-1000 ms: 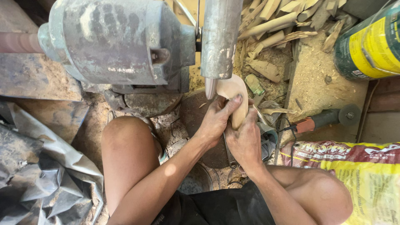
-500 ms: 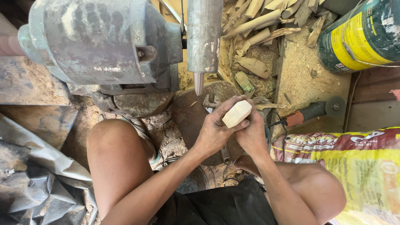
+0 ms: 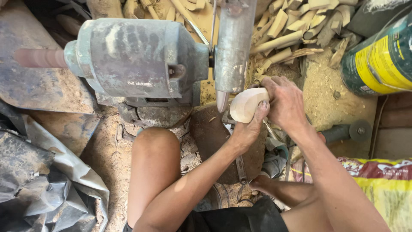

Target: The person holds a small wooden piece against a rotating grinding wheel, shaping and smoothing its edges. The person repeatedly repositions the wood to grind different sides and edges.

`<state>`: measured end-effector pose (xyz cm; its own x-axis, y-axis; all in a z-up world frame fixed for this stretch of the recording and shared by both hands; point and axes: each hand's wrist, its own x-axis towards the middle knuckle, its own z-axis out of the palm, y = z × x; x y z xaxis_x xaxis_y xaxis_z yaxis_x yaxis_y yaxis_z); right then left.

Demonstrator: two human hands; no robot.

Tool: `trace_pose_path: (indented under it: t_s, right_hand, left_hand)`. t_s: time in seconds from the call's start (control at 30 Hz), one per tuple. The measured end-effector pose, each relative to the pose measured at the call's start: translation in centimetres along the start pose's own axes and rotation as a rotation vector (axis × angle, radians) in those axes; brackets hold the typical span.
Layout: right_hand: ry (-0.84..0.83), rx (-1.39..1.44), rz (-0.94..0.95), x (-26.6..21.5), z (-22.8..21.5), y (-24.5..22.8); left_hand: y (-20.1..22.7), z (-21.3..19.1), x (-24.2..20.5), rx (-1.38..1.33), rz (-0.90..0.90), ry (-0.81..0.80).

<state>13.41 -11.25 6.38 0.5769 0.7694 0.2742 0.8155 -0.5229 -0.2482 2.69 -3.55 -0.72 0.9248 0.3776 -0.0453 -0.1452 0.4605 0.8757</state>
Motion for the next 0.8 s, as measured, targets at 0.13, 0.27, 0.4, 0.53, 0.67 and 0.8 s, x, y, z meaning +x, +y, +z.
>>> trace_pose_path:
  t_s: [0.13, 0.27, 0.4, 0.53, 0.67, 0.8]
  right_hand:
    - [-0.061, -0.07, -0.082, 2.8, -0.1, 0.8]
    - [-0.148, -0.163, -0.148, 4.5, 0.7, 1.5]
    - [-0.24, -0.334, -0.199, 5.8, 1.4, 1.8]
    - [-0.241, -0.389, -0.244, 6.2, 1.4, 1.6]
    - [-0.248, -0.403, -0.216, 6.2, 1.0, 1.4]
    - [-0.29, -0.364, -0.079, 4.8, 0.8, 0.8]
  left_hand:
    - [-0.9, 0.2, 1.5, -0.099, -0.036, 0.008]
    - [-1.6, 0.0, 2.3, -0.219, -0.102, -0.025]
    - [-1.6, -0.1, 2.9, -0.266, -0.105, -0.012]
    - [-1.1, -0.2, 2.9, -0.244, -0.119, 0.009]
    - [-0.9, -0.3, 2.8, -0.227, -0.142, 0.004]
    - [-1.4, -0.5, 2.5, -0.222, -0.207, 0.004]
